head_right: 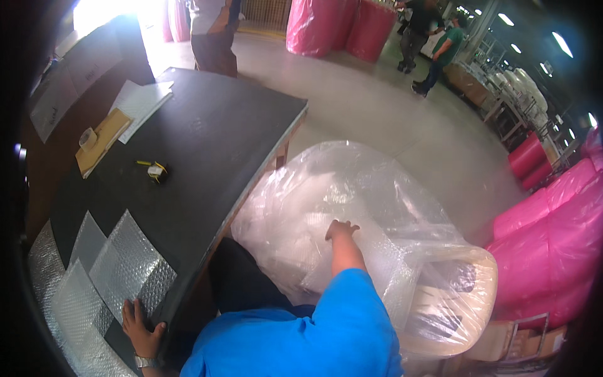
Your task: The person measures a sheet of bubble wrap with a tape measure, then repeatedly picks up stacks of bubble wrap from a nearby bag and places them on a table. The person aligns and stacks the sheets while occasionally using the tape measure.
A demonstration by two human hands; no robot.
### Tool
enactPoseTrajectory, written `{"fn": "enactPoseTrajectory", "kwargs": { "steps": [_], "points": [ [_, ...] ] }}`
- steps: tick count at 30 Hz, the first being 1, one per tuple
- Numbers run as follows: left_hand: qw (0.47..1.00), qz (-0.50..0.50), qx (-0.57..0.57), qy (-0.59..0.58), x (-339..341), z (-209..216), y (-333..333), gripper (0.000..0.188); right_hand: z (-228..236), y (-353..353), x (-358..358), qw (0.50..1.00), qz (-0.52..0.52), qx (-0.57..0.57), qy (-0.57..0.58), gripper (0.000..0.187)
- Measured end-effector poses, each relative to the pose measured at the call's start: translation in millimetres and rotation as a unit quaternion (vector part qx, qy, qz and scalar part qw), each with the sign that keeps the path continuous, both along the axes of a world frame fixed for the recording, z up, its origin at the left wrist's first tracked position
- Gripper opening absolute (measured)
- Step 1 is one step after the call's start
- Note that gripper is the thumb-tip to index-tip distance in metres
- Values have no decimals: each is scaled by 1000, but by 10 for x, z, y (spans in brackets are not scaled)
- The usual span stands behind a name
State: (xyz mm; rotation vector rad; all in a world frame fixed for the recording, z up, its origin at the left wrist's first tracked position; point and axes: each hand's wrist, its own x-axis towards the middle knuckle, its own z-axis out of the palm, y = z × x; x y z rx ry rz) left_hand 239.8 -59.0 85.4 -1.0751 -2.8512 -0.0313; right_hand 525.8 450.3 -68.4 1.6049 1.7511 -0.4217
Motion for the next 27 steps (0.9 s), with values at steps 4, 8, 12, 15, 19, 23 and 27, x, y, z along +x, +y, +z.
{"fn": "enactPoseTrajectory", "kwargs": {
  "steps": [4, 8, 12, 15, 19, 23, 27],
  "points": [
    [1000, 9, -8, -5, -61, 12, 96, 85, -407, 356, 263, 995, -90, -47, 7, 48],
    [1000, -20, 9, 22, -123, -101, 95, 79, -506, 585, 1072, 989, 47, -98, -100, 38],
    [1000, -9, 19, 22, -96, -144, 38, 76, -114, 505, 1486, 997, 55, 48, -18, 36],
    [999, -17, 23, 15, -104, -101, 66, 74, 317, 332, 1000, 975, 52, 163, 142, 43],
    [999, -20, 29, -3, -143, -25, 125, 71, -245, -14, 312, 951, 124, 132, 250, 56],
    [999, -8, 34, -29, -142, -5, 109, 69, -497, -100, -1, 984, 173, 34, 28, 41],
    [998, -12, 46, -41, -143, -15, 121, 68, -380, 293, 164, 987, 49, 80, 133, 35]
  ]
}}
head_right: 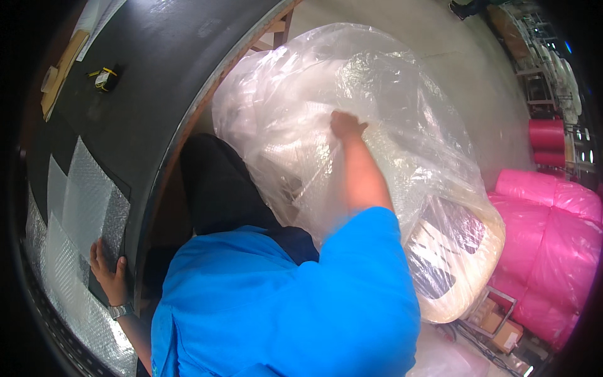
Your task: The person measures a sheet of bubble wrap with a tape measure, then repeatedly picks up stacks of bubble wrap from a nearby bag and places them on a table. The person aligns and stacks the sheets while occasionally using the tape measure.
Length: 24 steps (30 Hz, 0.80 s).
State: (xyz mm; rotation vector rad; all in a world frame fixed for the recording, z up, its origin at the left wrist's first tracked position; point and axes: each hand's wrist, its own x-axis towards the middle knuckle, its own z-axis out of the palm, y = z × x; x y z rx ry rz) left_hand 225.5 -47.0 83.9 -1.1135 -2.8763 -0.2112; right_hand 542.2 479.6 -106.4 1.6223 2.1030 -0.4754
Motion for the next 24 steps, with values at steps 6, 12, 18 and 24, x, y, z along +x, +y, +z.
{"fn": "enactPoseTrajectory", "kwargs": {
  "steps": [6, 12, 18, 24],
  "points": [
    [1000, -13, 3, -6, 15, 29, 9, 68, 1486, 822, 550, 897, 5, 295, 330, 26],
    [1000, -11, 5, -4, -12, 52, 55, 69, 2391, 725, 630, 793, 116, 535, 268, 30],
    [1000, -13, 14, 20, -29, 77, 58, 65, 2920, 364, 214, 799, 65, 434, 412, 31],
    [995, -11, 15, 95, 200, 46, 10, 43, 3159, 210, 292, 628, 231, 654, 353, 33]
  ]
}}
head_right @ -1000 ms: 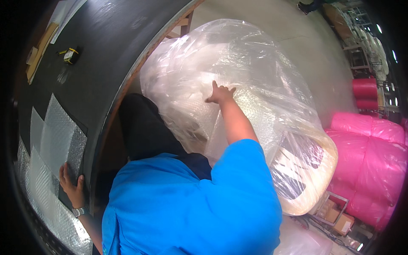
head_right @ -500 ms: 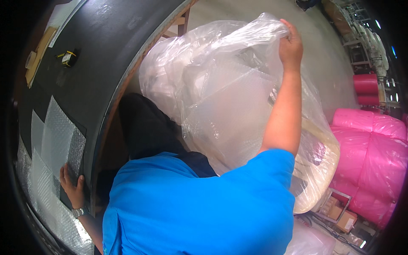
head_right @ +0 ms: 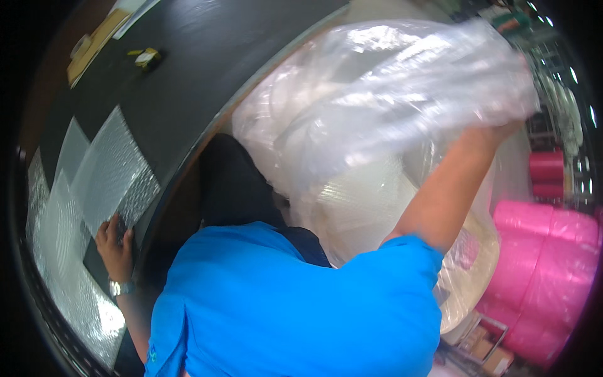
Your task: The person measures a sheet of bubble wrap with a tape measure, then repeatedly picks up stacks of bubble wrap from a nearby bag and places them on a table. The person aligns and stacks the sheets while occasionally using the tape measure.
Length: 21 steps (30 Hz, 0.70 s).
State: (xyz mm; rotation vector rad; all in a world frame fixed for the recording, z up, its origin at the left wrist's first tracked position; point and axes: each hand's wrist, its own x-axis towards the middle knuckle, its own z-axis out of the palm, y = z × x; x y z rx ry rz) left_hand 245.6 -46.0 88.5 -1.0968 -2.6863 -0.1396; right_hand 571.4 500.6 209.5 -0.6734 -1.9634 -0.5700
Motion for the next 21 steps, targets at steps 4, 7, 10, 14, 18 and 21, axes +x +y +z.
{"fn": "enactPoseTrajectory", "kwargs": {
  "steps": [4, 7, 10, 14, 18, 21],
  "points": [
    [993, -18, 116, 9, 79, 7, 119, 18, -397, 119, 183, 843, 218, -417, 262, 38],
    [983, -31, 178, 21, 94, 12, 36, 13, -206, -392, -29, 945, -39, -305, -115, 46],
    [972, -29, 186, -139, 286, 168, -50, 21, 168, -1587, -869, 859, 189, -408, -247, 52],
    [942, -22, 233, -238, 435, 343, -195, 30, -320, -2517, -2163, 672, 460, -497, -302, 64],
    [954, 178, 230, -76, 374, 315, -505, 44, -1104, -3318, -2887, 787, 310, -363, -390, 76],
    [942, 226, 206, -138, 298, 186, -645, 55, -1256, -3356, -2943, 712, 438, -452, -311, 60]
  ]
}}
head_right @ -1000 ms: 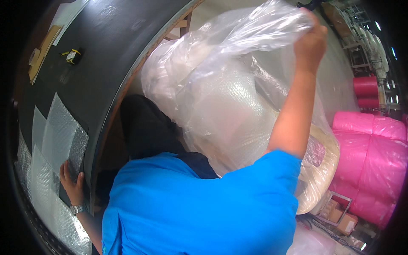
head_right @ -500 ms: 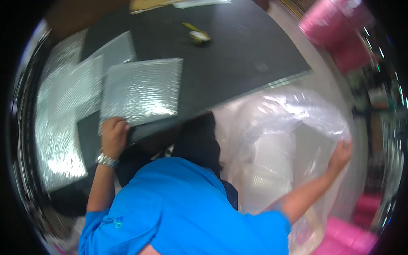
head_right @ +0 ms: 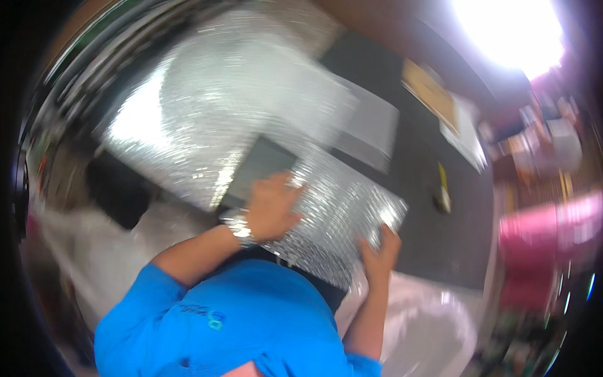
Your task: The person measures a sheet of bubble wrap with a tape measure, then repeatedly picks up stacks of bubble wrap from a nearby bag and places them on a table. The person aligns and stacks the sheets while occasionally using the tape measure.
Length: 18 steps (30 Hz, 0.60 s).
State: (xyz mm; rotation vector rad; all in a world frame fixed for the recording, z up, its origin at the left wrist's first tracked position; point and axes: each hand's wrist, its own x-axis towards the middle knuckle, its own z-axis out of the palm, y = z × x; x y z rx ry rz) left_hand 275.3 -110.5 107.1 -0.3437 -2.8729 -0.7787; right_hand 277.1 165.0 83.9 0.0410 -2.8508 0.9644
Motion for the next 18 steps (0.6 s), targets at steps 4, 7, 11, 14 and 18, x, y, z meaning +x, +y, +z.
{"fn": "enactPoseTrajectory", "kwargs": {
  "steps": [4, 7, 11, 14, 18],
  "points": [
    [875, -126, 462, -69, -45, -14, 306, 60, 272, 360, 294, 876, 29, -463, 132, 62],
    [794, -56, 603, -49, -9, 293, 164, 60, 894, 104, 69, 891, 108, -404, 178, 66],
    [824, -65, 556, -86, 377, 401, -487, 46, 983, -111, -377, 892, 227, -351, 172, 66],
    [840, 235, 159, 462, 1091, 344, -1368, 31, 1065, -896, -281, 826, 417, -371, 82, 63],
    [461, 381, 381, 705, 2084, 543, -2372, 27, 951, -1047, -426, 820, 434, -370, 55, 61]
  ]
}}
